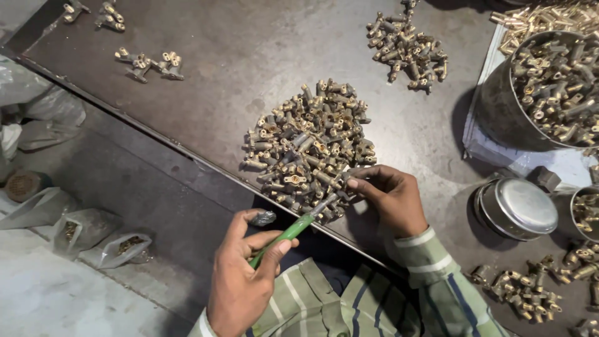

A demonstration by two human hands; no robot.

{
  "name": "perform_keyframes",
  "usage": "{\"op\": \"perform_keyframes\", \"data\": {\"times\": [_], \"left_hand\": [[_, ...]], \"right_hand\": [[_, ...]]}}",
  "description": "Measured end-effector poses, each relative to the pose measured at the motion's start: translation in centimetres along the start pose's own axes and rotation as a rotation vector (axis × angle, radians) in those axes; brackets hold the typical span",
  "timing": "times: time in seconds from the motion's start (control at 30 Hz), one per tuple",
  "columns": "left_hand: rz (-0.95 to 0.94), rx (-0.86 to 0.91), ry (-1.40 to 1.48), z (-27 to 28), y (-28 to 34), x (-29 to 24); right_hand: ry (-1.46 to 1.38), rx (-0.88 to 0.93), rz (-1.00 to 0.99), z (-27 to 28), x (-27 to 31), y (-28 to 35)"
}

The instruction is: Assembling small metal fittings using a handheld powered tool at a workbench.

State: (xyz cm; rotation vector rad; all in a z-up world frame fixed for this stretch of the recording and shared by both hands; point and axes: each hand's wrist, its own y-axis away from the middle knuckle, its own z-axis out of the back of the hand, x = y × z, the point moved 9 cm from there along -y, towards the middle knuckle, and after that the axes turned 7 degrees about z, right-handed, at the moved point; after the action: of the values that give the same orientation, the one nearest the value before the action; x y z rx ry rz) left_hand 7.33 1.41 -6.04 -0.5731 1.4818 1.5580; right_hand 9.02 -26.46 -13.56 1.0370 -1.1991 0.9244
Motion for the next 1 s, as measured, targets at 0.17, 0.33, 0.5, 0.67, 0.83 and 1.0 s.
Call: {"op": "perform_keyframes", "data": {"times": [0.17, 0.33, 0.5, 0.67, 0.83, 1.0], "left_hand": [[-0.046, 0.009, 0.016, -0.1, -0.1, 0.0], [-0.101, -0.003, -0.025, -0.2, 0.6, -0.4], [-0.387, -0.058, -0.129, -1.3, 2.4, -3.7], [-0.544, -0.118, -0.396, -2.8, 3.4, -5.3], [-0.843, -0.249, -0.622, -3.6, 6.2, -7.7], [-0.47, -0.094, -0.478, -3.7, 3.7, -5.3]], "right_hand": [[-0.052, 0.059, 0.038, -0.1, -0.3, -1.1], [0.005, 0.054, -0.012, -0.1, 2.1, 0.3], [-0.07, 0.001, -0.023, 0.7, 4.3, 2.9], [-0.014, -0.059, 0.046, 1.0, 5.8, 5.5], [0.079, -0.122, 0.134, 1.2, 6.6, 7.0], [0.289, -0.122, 0.37, 0.1, 9.7, 7.9]]}}
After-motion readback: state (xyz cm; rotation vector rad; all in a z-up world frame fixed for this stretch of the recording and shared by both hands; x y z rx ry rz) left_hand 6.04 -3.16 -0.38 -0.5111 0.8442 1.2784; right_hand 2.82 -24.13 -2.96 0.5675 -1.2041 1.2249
